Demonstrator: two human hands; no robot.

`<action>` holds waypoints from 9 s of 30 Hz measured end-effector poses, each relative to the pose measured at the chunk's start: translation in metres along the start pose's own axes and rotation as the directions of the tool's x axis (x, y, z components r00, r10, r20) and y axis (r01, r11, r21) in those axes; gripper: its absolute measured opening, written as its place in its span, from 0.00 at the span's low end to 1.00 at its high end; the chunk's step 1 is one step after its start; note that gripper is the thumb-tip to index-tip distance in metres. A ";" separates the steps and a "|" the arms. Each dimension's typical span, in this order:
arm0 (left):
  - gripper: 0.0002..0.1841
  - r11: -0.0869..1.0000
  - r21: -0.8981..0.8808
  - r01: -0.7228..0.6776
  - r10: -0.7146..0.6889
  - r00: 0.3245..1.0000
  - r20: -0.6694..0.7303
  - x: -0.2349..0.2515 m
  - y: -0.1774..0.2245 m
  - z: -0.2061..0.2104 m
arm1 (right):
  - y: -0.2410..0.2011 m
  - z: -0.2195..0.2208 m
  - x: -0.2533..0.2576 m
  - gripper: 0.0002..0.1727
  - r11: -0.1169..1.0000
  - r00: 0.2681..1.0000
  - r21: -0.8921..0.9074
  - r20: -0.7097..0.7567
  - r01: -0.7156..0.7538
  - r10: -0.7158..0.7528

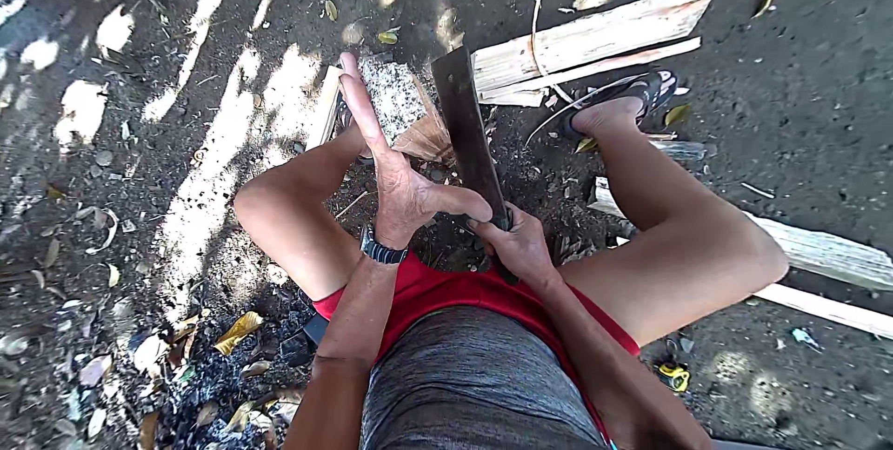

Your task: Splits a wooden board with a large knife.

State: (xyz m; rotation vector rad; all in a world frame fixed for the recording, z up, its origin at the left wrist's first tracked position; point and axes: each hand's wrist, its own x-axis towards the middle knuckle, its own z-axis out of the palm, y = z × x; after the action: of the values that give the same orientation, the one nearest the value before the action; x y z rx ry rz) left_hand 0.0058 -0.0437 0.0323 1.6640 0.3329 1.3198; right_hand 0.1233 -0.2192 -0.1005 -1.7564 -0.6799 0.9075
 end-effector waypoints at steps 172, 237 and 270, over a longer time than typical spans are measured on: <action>0.28 0.872 0.488 -0.018 -0.099 0.972 0.214 0.061 0.019 -0.040 | -0.107 -0.031 0.057 0.15 0.856 0.838 -0.073 -0.176 0.512 -0.516; 0.09 0.906 0.400 0.141 -0.238 0.949 0.205 0.143 -0.033 -0.074 | -0.039 0.005 0.141 0.25 0.953 0.993 -0.284 -0.014 0.106 -0.115; 0.11 0.900 0.370 0.231 -0.306 0.939 0.157 0.148 -0.042 -0.080 | 0.004 0.008 0.173 0.23 0.960 1.000 -0.277 0.009 0.029 -0.028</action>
State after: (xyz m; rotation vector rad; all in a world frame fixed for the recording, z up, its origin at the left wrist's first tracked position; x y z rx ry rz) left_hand 0.0067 0.1207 0.0858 1.9494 0.6747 0.8999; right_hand 0.2138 -0.0811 -0.1518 -1.9854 -0.8673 0.8278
